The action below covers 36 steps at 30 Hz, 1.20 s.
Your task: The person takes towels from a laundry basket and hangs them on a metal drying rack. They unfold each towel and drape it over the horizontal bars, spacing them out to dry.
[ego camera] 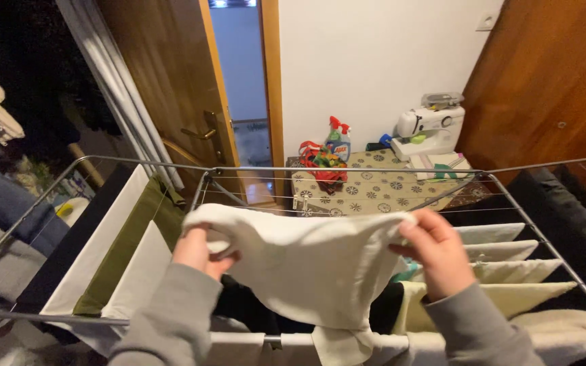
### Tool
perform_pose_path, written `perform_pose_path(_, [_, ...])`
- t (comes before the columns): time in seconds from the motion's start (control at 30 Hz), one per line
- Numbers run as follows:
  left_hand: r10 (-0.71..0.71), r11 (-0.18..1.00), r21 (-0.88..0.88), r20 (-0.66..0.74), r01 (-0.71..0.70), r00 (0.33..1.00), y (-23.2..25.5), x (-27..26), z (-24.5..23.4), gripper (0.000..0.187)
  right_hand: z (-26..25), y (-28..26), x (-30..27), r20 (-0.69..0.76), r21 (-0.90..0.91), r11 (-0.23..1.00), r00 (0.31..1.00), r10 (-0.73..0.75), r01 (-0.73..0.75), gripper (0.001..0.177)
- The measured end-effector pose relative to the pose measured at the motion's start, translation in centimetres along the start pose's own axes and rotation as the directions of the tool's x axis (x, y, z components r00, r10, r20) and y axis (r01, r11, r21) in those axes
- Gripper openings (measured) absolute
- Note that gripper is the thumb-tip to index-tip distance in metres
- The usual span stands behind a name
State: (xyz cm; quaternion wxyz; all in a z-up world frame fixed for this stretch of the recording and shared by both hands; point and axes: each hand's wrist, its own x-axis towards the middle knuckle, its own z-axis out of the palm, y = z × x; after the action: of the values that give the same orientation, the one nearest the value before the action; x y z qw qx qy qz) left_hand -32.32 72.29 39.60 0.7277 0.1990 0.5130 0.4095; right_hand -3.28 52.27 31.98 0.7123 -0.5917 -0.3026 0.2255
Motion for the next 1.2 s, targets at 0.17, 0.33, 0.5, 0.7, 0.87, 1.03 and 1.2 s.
perform_pose_path(0.17, [0.208,0.902,0.272,0.406,-0.335,0.890,-9.1,4.0,-0.2,0.033,3.6,3.1,-1.9,0.259,-0.036,0.999,0.966,0.004,0.006,0.008])
perform_pose_path(0.33, [0.165,0.739,0.391,0.685,-0.549,0.710,-16.2,3.3,-0.2,0.071,5.8,3.2,-2.9,0.422,-0.044,0.996,0.905,-0.052,0.078,0.014])
perform_pose_path(0.5, [0.186,0.585,0.487,0.698,-0.648,0.692,-17.5,4.3,0.7,0.030,5.3,5.0,-1.5,0.572,-0.119,0.993,0.818,0.059,0.011,0.022])
perform_pose_path(0.7, [0.196,0.774,0.442,0.514,-0.453,0.835,-16.6,6.5,0.6,0.047,4.2,9.4,2.5,0.593,-0.475,0.874,0.771,0.231,0.103,0.080])
perform_pose_path(0.87, [0.292,0.828,0.353,0.391,-0.436,0.873,-15.9,8.1,-1.5,0.056,2.6,18.3,5.0,0.658,-0.573,0.803,0.676,0.331,0.165,0.051])
perform_pose_path(1.03, [0.319,0.725,0.436,0.474,-0.534,0.821,-10.4,4.8,-1.4,0.055,2.8,19.5,7.6,0.545,-0.548,0.820,0.813,0.204,0.162,0.058])
perform_pose_path(1.2, [0.524,-0.076,0.857,0.469,-0.510,0.711,-6.9,5.9,-2.4,0.057,7.6,14.1,10.4,0.239,-0.170,0.982,0.970,-0.037,0.079,0.065])
